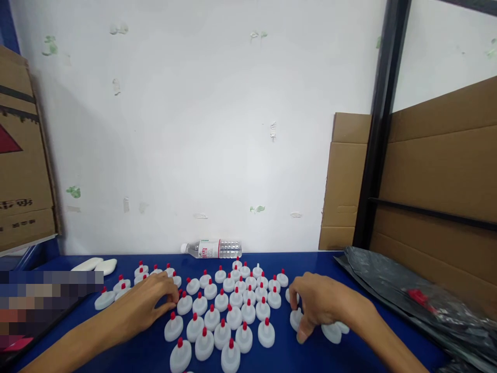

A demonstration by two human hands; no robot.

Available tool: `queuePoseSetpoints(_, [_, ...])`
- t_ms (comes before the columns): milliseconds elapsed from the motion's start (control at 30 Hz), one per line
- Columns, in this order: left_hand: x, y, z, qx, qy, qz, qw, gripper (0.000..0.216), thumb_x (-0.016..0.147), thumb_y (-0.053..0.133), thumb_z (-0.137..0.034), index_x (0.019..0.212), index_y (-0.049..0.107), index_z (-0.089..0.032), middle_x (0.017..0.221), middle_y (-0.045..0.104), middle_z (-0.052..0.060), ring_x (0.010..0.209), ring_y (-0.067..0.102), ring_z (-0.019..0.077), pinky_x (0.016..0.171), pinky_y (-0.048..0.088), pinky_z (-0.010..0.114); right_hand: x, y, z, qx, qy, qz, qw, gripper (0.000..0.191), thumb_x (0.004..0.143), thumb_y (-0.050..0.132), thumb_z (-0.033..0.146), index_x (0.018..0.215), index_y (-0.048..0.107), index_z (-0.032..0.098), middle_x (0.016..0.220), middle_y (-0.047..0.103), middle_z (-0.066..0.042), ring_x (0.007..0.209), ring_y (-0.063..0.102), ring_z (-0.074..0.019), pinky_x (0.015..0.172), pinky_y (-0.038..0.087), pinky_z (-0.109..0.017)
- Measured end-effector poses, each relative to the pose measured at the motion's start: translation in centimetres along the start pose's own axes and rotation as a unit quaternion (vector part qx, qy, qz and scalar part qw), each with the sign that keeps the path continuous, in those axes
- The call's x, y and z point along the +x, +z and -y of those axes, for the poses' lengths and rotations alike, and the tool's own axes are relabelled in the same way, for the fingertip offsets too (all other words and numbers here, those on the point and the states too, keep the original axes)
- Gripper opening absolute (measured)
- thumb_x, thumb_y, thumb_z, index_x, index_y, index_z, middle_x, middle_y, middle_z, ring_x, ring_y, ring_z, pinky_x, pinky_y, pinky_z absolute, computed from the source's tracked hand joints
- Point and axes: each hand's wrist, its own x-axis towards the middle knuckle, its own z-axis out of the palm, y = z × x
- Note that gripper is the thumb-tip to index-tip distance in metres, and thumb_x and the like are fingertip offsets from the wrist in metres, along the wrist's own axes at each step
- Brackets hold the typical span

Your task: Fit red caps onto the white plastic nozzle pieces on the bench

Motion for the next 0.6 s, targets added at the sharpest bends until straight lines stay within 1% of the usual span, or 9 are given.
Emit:
queuePoseSetpoints(67, [0.0, -0.1, 0.1, 0.003, -0.005, -0.002, 1.0, 0.014, 0.087, 0.059, -0.013, 0.084, 0.069, -0.022, 0.088, 0.072, 0.004, 0.09, 0.063, 0.0248, 0.076, 0.043, 0.032, -0.1, 1.3, 0.8, -0.045, -0.004, -0.038, 0.998, 0.033, 0.049, 0.09, 0.023, 0.079, 0.077, 0.03, 0.068, 0.069, 0.004, 0.065, 0.068, -0.0208, 0.051, 0.033, -0.025])
queuePoseSetpoints(100, [0.0, -0.2, 0.2, 0.003, -0.007, -0.005, 1.0, 0.013, 0.087, 0.059, -0.013, 0.086, 0.069, -0.023, 0.087, 0.072, 0.003, 0.089, 0.063, 0.0245, 0.076, 0.042, 0.032, -0.2, 1.7, 1.1, -0.06, -0.01, -0.055, 0.997, 0.032, 0.05, 0.09, 0.023, 0.078, 0.077, 0.03, 0.069, 0.068, 0.004, 0.064, 0.067, -0.0203, 0.051, 0.032, -0.025])
queuePoseSetpoints(167, [0.0, -0.2, 0.4, 0.003, -0.011, -0.013, 1.0, 0.013, 0.086, 0.061, -0.015, 0.093, 0.069, -0.023, 0.087, 0.071, 0.002, 0.089, 0.063, 0.0242, 0.077, 0.042, 0.032, -0.6, 2.1, 1.4, -0.069, -0.028, -0.074, 0.995, 0.025, 0.056, 0.087, 0.023, 0.078, 0.076, 0.03, 0.071, 0.068, 0.003, 0.064, 0.065, -0.0194, 0.053, 0.032, -0.026])
queuePoseSetpoints(267, [0.0, -0.1, 0.7, -0.005, -0.014, -0.018, 1.0, 0.017, 0.087, 0.062, -0.017, 0.1, 0.07, -0.025, 0.088, 0.071, 0.002, 0.089, 0.064, 0.0243, 0.078, 0.042, 0.032, -1.2, 1.7, 1.5, -0.062, -0.046, -0.099, 0.992, 0.02, 0.066, 0.081, 0.023, 0.084, 0.075, 0.03, 0.083, 0.071, 0.001, 0.076, 0.067, -0.0217, 0.061, 0.036, -0.027])
queuePoseSetpoints(333, [0.1, 0.2, 0.7, -0.012, -0.009, -0.013, 1.0, 0.015, 0.087, 0.061, -0.016, 0.096, 0.071, -0.025, 0.086, 0.071, 0.002, 0.089, 0.063, 0.0244, 0.077, 0.042, 0.032, -1.2, 1.2, 1.7, -0.053, -0.054, -0.126, 0.989, 0.019, 0.071, 0.077, 0.024, 0.089, 0.073, 0.03, 0.087, 0.072, 0.0, 0.082, 0.067, -0.024, 0.064, 0.037, -0.028])
queuePoseSetpoints(467, [0.1, 0.6, 0.6, -0.016, 0.005, -0.01, 1.0, 0.016, 0.088, 0.057, -0.014, 0.086, 0.07, -0.024, 0.086, 0.072, 0.002, 0.088, 0.063, 0.0227, 0.076, 0.042, 0.031, -0.5, 0.8, 3.0, -0.037, -0.07, -0.174, 0.981, 0.019, 0.084, 0.069, 0.03, 0.103, 0.069, 0.027, 0.085, 0.072, -0.003, 0.08, 0.068, -0.0252, 0.065, 0.04, -0.031])
queuePoseSetpoints(533, [0.0, 0.6, 0.4, -0.014, 0.006, -0.012, 1.0, 0.017, 0.089, 0.055, -0.015, 0.084, 0.069, -0.023, 0.086, 0.071, 0.003, 0.087, 0.063, 0.0221, 0.075, 0.043, 0.031, -0.2, 1.0, 4.1, -0.036, -0.096, -0.2, 0.974, 0.019, 0.09, 0.064, 0.031, 0.108, 0.067, 0.026, 0.089, 0.073, -0.003, 0.082, 0.069, -0.0255, 0.067, 0.043, -0.032])
queuePoseSetpoints(600, [-0.1, 0.3, 0.2, -0.004, 0.004, -0.025, 1.0, 0.016, 0.091, 0.053, -0.018, 0.085, 0.067, -0.021, 0.089, 0.07, 0.004, 0.086, 0.064, 0.0225, 0.075, 0.045, 0.032, -0.2, 1.4, 5.1, -0.038, -0.14, -0.233, 0.962, 0.019, 0.096, 0.058, 0.032, 0.113, 0.065, 0.027, 0.099, 0.072, -0.004, 0.088, 0.07, -0.0257, 0.072, 0.047, -0.034])
